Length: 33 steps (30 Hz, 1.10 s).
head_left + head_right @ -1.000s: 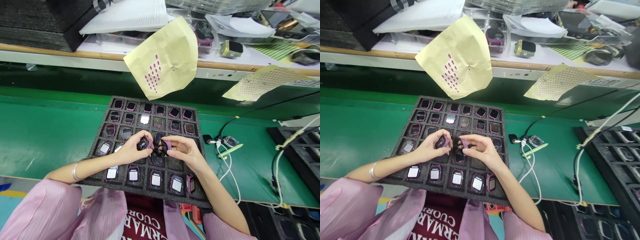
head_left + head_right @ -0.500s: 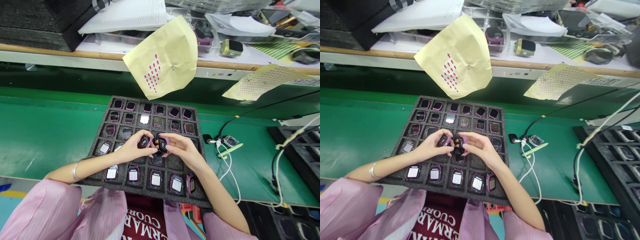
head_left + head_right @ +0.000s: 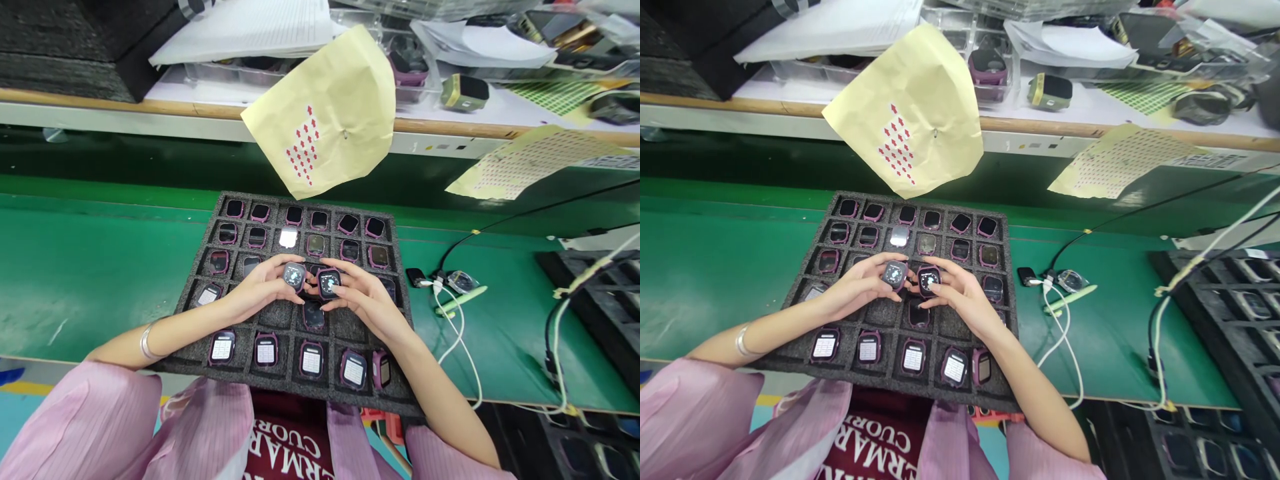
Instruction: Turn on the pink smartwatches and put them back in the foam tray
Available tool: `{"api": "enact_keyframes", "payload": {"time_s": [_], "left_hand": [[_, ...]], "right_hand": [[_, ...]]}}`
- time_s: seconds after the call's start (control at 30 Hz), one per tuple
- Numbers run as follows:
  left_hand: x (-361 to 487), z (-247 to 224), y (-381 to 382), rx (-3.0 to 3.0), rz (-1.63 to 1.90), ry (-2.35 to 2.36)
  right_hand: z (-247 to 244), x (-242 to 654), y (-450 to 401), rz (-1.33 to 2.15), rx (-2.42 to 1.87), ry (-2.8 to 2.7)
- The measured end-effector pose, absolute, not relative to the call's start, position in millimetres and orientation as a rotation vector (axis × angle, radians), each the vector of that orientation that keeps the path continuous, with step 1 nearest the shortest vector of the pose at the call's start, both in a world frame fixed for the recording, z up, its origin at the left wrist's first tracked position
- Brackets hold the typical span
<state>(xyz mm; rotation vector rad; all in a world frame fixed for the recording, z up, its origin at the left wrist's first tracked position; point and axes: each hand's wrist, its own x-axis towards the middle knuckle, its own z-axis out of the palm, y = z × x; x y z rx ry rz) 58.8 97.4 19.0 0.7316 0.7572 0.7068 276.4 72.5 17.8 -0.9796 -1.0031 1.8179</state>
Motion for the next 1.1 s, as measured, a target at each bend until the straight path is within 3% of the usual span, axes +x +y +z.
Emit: {"api": "enact_keyframes", "payload": {"time_s": [0.7, 1.1], "left_hand": [[60.7, 8.0, 95.6, 0.960, 0.790, 0.699], [61.9, 8.9, 95.3, 0.966, 0.818, 0.743]], "right_hand": [[15.8, 273.3, 71.7, 1.659, -1.052, -1.132], [19.0, 278.6, 68.5, 1.741, -0.925, -1.291]]}}
